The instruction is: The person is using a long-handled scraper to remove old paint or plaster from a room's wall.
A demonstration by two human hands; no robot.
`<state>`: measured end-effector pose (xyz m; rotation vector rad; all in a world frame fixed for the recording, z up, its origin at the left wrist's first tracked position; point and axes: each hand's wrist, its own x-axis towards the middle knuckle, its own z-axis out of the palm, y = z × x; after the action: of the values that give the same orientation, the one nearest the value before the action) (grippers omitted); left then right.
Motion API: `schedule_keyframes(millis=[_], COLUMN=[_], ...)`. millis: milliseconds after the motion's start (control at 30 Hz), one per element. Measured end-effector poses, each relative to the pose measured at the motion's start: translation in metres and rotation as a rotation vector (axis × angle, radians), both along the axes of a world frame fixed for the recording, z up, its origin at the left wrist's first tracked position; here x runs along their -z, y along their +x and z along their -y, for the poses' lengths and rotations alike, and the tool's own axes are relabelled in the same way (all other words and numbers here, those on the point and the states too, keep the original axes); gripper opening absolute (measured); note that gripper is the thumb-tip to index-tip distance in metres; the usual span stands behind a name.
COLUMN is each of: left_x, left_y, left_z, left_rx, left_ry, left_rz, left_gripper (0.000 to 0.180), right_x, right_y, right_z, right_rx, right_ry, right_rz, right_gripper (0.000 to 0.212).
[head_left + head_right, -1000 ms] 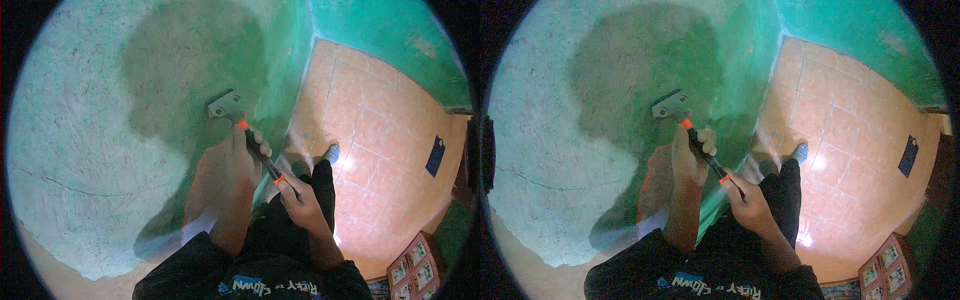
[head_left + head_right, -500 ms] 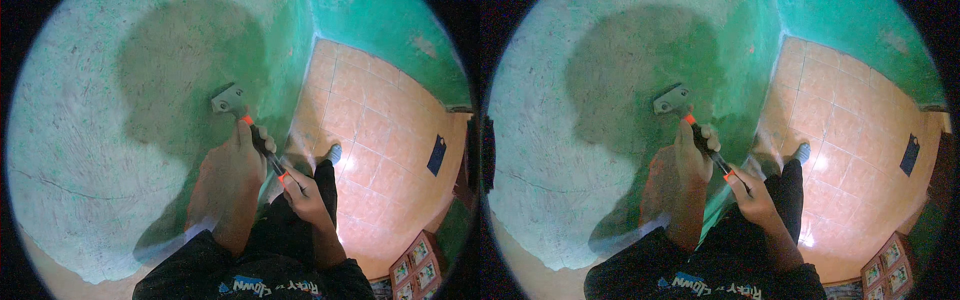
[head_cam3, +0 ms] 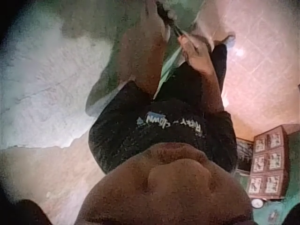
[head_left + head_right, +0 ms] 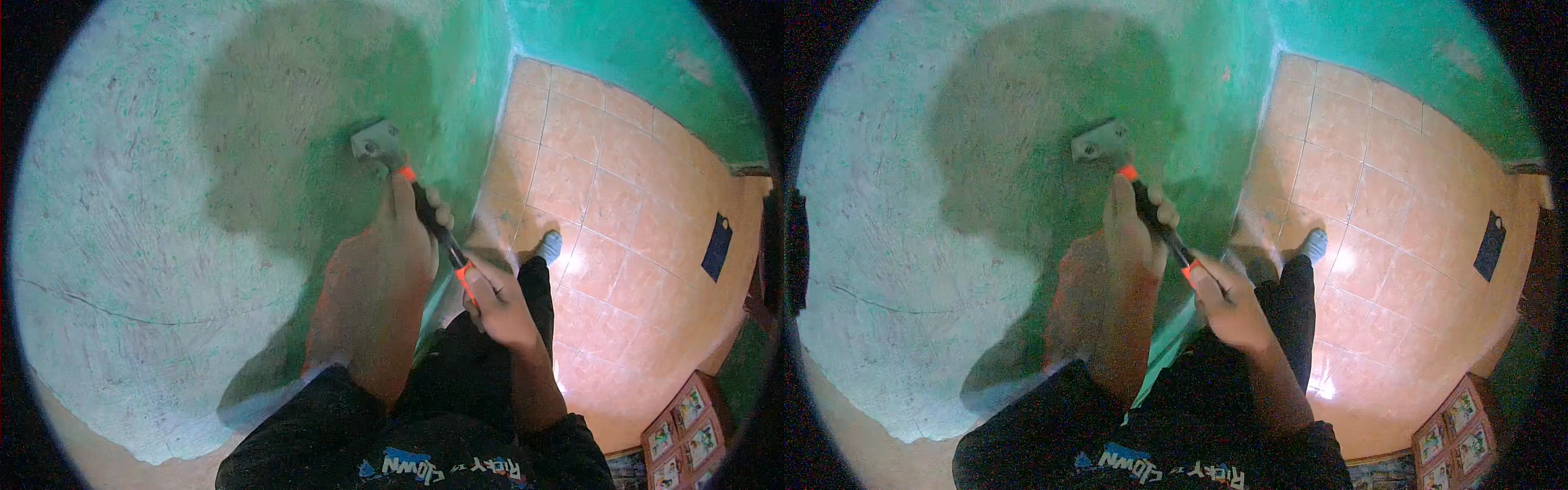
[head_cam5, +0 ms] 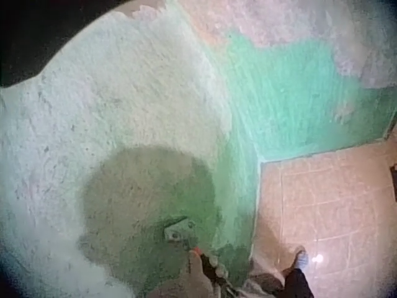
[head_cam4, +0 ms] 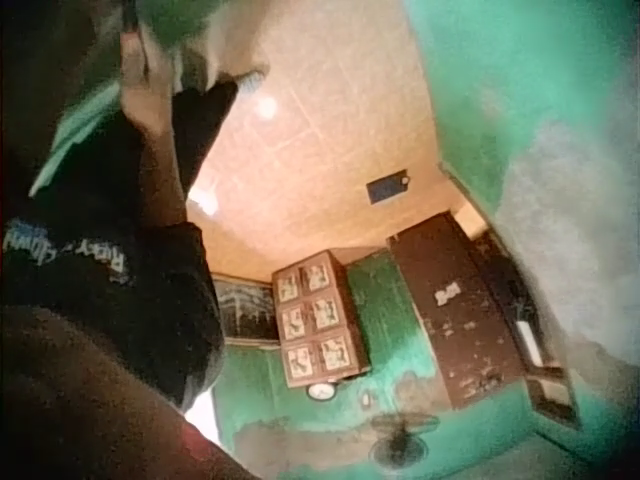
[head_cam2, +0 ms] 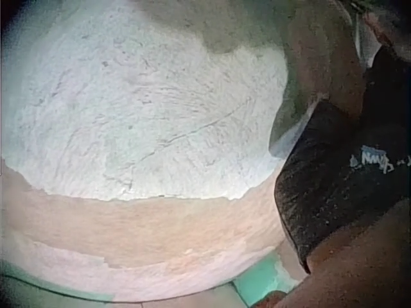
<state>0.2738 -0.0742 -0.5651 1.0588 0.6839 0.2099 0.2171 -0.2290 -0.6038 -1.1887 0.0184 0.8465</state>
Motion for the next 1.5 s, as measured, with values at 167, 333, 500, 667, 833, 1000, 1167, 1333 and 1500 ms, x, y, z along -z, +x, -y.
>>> schedule_keyframes(millis=[167, 333, 500, 667, 833, 1000, 1167, 1333, 1500], left_x=[0.000, -0.002, -0.003, -0.002, 0.001, 0.011, 0.031, 0.033, 0.031], left_y=[0.007, -0.009, 0.006, -0.013, -0.020, -0.006, 0.004, 0.011, 0.020], left_z=[-0.002, 0.000, 0.002, 0.002, -0.010, -0.013, -0.021, -0.024, -0.019], left_rx=[0.015, -0.002, -0.043, -0.064, 0.017, 0.061, 0.080, 0.050, 0.066], left_ry=[0.029, 0.027, -0.011, 0.069, -0.010, -0.155, -0.199, -0.336, -0.392], left_rz=[0.032, -0.003, -0.004, -0.127, 0.030, -0.060, -0.040, -0.029, -0.011], left_gripper=[0.038, 0.041, 0.040, 0.041, 0.041, 0.044, 0.043, 0.041, 0.041], right_x=[-0.005, -0.006, -0.018, -0.006, 0.013, 0.026, 0.022, 0.000, -0.013], right_y=[0.007, -0.003, 0.016, -0.007, -0.022, -0.023, -0.018, -0.007, -0.004], right_z=[-0.006, -0.002, 0.000, 0.000, -0.007, -0.009, -0.010, -0.010, -0.012], right_rx=[0.007, -0.016, -0.027, -0.037, -0.094, -0.018, -0.021, 0.009, 0.085], right_ry=[0.006, -0.023, 0.013, 0.018, 0.116, 0.502, 0.385, 0.245, 0.084], right_rz=[-0.053, -0.009, -0.099, -0.060, -0.055, -0.540, -0.449, -0.340, -0.204], right_gripper=[0.040, 0.041, 0.040, 0.040, 0.047, 0.060, 0.060, 0.059, 0.048])
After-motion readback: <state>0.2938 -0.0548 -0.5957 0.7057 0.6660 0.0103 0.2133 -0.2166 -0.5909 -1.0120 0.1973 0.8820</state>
